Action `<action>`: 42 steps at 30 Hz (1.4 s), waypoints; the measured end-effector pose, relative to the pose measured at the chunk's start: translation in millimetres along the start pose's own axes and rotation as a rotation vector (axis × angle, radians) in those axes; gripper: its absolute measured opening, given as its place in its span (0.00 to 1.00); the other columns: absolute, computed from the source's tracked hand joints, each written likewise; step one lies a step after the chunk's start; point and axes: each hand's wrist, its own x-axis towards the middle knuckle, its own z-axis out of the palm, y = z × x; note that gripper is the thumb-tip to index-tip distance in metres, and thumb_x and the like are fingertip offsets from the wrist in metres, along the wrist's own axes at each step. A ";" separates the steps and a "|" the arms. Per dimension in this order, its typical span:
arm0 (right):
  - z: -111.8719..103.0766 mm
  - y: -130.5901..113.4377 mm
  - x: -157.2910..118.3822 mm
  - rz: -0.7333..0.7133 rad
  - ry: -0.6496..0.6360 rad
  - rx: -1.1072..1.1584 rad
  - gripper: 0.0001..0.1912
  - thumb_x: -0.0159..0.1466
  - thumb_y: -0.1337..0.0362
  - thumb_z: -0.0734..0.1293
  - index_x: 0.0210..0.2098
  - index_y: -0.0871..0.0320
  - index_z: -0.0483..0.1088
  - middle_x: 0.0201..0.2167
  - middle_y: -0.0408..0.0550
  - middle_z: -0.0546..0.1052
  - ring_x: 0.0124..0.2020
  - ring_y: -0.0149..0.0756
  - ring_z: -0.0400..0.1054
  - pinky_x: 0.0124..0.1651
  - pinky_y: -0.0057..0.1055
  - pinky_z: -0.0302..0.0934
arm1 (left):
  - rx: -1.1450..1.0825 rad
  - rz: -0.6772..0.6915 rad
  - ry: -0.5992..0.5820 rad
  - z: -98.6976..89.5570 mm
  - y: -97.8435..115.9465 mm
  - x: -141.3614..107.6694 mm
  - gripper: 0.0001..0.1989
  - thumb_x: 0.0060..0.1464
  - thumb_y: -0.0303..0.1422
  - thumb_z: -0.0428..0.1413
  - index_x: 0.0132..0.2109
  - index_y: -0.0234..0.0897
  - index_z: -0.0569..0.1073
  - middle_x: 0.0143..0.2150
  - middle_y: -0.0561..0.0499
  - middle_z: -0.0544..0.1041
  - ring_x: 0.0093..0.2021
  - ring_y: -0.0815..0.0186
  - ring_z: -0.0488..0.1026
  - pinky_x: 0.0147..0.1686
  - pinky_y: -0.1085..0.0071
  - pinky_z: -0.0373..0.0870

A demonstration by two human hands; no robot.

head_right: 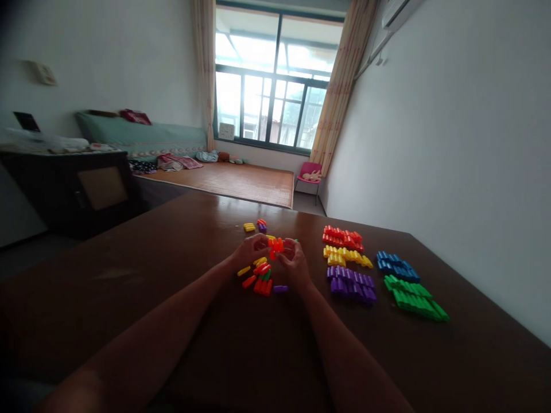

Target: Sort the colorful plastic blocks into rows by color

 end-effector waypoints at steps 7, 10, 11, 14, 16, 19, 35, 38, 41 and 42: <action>-7.6 -2.3 -2.1 0.037 -0.139 -0.139 0.18 0.56 0.50 0.69 0.39 0.56 0.69 0.34 0.48 0.79 0.36 0.40 0.73 0.41 0.36 0.65 | -0.167 -0.059 0.085 3.9 2.2 -3.5 0.14 0.46 0.39 0.62 0.34 0.35 0.68 0.31 0.52 0.73 0.30 0.71 0.69 0.30 0.74 0.66; -15.4 1.6 -3.9 0.011 -0.118 -0.404 0.15 0.56 0.52 0.68 0.37 0.54 0.70 0.30 0.45 0.79 0.31 0.38 0.72 0.38 0.35 0.64 | -0.234 -0.126 0.248 -6.4 -0.2 -0.8 0.12 0.49 0.40 0.58 0.36 0.37 0.67 0.31 0.53 0.72 0.29 0.71 0.70 0.26 0.76 0.64; -17.5 3.0 -4.2 0.006 -0.118 -0.476 0.14 0.57 0.52 0.67 0.36 0.54 0.70 0.30 0.45 0.78 0.31 0.38 0.72 0.37 0.35 0.64 | -0.224 -0.133 0.287 -10.9 -1.2 0.4 0.12 0.49 0.39 0.57 0.36 0.37 0.66 0.30 0.54 0.72 0.29 0.71 0.69 0.25 0.76 0.63; -20.4 3.3 -4.3 -0.037 -0.073 -0.560 0.15 0.58 0.50 0.66 0.38 0.54 0.72 0.36 0.47 0.78 0.33 0.39 0.72 0.40 0.37 0.65 | -0.123 -0.102 0.262 -18.5 -2.8 1.7 0.11 0.47 0.38 0.59 0.34 0.37 0.67 0.28 0.55 0.71 0.27 0.72 0.67 0.25 0.76 0.62; -18.8 -1.3 -4.1 -0.071 0.001 -0.545 0.20 0.58 0.49 0.65 0.44 0.55 0.71 0.41 0.50 0.77 0.35 0.39 0.71 0.41 0.37 0.65 | -0.033 -0.049 0.187 -15.1 -1.8 -0.4 0.10 0.46 0.36 0.60 0.33 0.36 0.67 0.28 0.55 0.71 0.28 0.72 0.67 0.28 0.75 0.64; -14.2 -12.7 -5.0 -0.079 0.052 -0.426 0.25 0.62 0.48 0.61 0.52 0.56 0.67 0.45 0.52 0.76 0.38 0.40 0.71 0.39 0.36 0.66 | 0.139 0.056 0.066 -1.7 1.4 -6.6 0.09 0.46 0.33 0.60 0.35 0.36 0.70 0.31 0.53 0.73 0.32 0.69 0.70 0.32 0.74 0.66; -37.7 4.3 -0.5 -0.065 0.074 -0.578 0.21 0.62 0.49 0.60 0.44 0.58 0.70 0.35 0.50 0.78 0.34 0.40 0.72 0.40 0.35 0.65 | 1.305 0.469 -0.131 -4.0 32.8 -21.5 0.24 0.62 0.29 0.45 0.65 0.46 0.59 0.40 0.47 0.75 0.44 0.60 0.68 0.44 0.63 0.60; -43.5 11.2 -0.6 0.003 0.092 -0.707 0.20 0.61 0.50 0.61 0.45 0.58 0.68 0.31 0.48 0.78 0.31 0.39 0.72 0.36 0.34 0.64 | 1.345 0.494 -0.150 -5.4 35.0 -21.1 0.26 0.62 0.28 0.45 0.66 0.47 0.58 0.39 0.47 0.75 0.43 0.60 0.67 0.44 0.62 0.58; -45.1 16.0 -0.9 -0.008 0.090 -0.800 0.17 0.61 0.53 0.60 0.42 0.58 0.68 0.35 0.50 0.78 0.32 0.38 0.72 0.38 0.34 0.64 | 1.345 0.528 -0.153 -5.1 35.5 -20.8 0.24 0.63 0.28 0.43 0.65 0.48 0.59 0.39 0.47 0.75 0.43 0.61 0.67 0.46 0.61 0.58; -45.1 16.9 -0.9 -0.021 0.089 -0.824 0.16 0.61 0.54 0.60 0.42 0.58 0.68 0.37 0.51 0.77 0.33 0.38 0.72 0.40 0.35 0.64 | 1.343 0.546 -0.152 -4.9 35.7 -20.8 0.24 0.63 0.28 0.43 0.64 0.48 0.60 0.40 0.47 0.75 0.44 0.60 0.67 0.47 0.61 0.57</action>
